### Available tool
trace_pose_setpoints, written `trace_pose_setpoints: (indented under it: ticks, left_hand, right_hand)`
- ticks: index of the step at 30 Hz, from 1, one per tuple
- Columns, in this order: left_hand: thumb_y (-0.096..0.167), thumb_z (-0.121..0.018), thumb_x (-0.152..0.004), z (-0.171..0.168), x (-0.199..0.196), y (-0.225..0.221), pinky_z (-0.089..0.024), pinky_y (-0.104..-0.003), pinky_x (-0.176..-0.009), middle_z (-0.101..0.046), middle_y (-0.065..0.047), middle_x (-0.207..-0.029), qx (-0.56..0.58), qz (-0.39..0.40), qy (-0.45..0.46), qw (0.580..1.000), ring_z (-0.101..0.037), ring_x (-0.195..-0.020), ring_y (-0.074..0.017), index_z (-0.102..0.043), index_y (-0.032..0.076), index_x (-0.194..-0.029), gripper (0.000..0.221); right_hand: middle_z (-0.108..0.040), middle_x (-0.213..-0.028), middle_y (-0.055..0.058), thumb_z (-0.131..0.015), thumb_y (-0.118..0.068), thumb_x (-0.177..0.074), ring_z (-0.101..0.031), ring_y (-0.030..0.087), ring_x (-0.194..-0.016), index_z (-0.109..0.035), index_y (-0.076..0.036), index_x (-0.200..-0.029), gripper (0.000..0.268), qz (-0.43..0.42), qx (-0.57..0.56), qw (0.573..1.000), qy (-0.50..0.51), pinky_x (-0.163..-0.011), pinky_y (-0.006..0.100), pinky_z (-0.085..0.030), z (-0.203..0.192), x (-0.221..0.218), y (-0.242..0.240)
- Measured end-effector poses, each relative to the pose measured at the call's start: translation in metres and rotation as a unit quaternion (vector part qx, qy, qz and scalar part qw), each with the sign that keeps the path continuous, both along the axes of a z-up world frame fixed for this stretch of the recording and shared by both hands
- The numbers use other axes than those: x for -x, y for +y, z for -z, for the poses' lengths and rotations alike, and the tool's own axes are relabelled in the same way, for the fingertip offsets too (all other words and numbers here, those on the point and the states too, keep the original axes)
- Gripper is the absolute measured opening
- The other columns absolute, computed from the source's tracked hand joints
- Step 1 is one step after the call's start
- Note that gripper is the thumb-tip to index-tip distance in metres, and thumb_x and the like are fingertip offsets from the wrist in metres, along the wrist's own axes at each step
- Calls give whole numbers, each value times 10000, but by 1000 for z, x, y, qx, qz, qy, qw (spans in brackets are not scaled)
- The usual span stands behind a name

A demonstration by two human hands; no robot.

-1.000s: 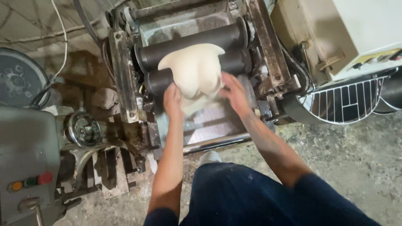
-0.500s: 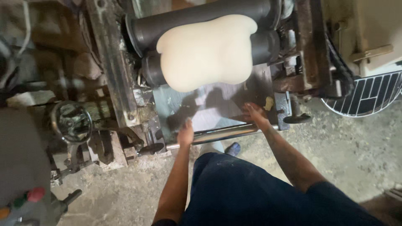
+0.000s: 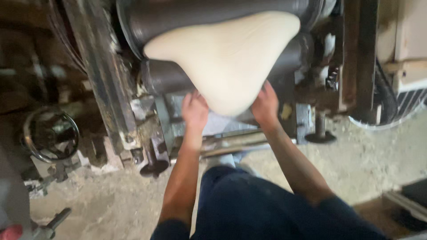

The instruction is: The person feeds a piece of dough into a commercial rolling machine by hand, catches the flattened dough as it emerges from the rollers, and repeats the feeding process multiple times.

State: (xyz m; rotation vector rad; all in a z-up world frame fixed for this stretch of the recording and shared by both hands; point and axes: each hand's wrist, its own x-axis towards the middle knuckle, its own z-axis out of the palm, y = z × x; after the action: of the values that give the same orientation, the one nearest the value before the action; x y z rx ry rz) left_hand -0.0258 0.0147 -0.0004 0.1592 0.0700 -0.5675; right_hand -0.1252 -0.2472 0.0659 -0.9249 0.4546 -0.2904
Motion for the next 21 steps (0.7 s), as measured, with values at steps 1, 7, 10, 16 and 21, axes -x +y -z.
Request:
trace_pose_setpoints:
  ticks: [1,7,10,16,21]
  left_hand:
    - [431,-402,-1091,-2,-4,4,-416,-459,-1122,-609,-87,-1407,-86,-38,68,993,-563,-1334,-264,-507,48,-1414,512]
    - [485,-353,-1101,15,-20,-12,-373,-451,-1160,-573,-111,-1457,-381,-83,72,918,-530,-1361,-273,-496,10,-1457,610]
    - [512,-329,-1106,20,13,-8,-352,-447,-1179,-555,-123,-1483,-236,-81,53,967,-514,-1374,-278,-490,-8,-1478,659]
    - [470,-348,-1091,-1,16,17,-373,-444,-1141,-582,-93,-1423,-318,-81,80,941,-523,-1312,-266,-510,25,-1438,587]
    - [418,-426,-1121,37,6,-12,-410,-470,-1079,-622,-153,-1323,-279,-111,102,948,-558,-1215,-301,-545,-11,-1374,512]
  right_hand:
    - [-579,-1424,158,-535,-236,-1051,-565,316,-1325,-510,-89,-1449,425,-29,-82,995,-38,-1161,476,-433,-3,-5,-15]
    - [-524,-1486,65,-453,-367,-1077,-486,267,-1377,-420,-122,-1524,511,-19,22,998,60,-1167,462,-402,54,-33,-44]
    - [-513,-1527,69,-452,-340,-1106,-474,271,-1413,-403,-91,-1543,505,-37,-11,997,-71,-1216,443,-376,68,-17,-29]
    - [-630,-1374,202,-474,-284,-1025,-591,319,-1291,-487,42,-1435,524,-66,-53,996,-26,-1114,416,-466,-10,-15,-22]
    - [-561,-1355,207,-677,-85,-963,-531,324,-1267,-399,78,-1434,571,-46,332,938,-92,-1079,437,-466,-3,-25,-6]
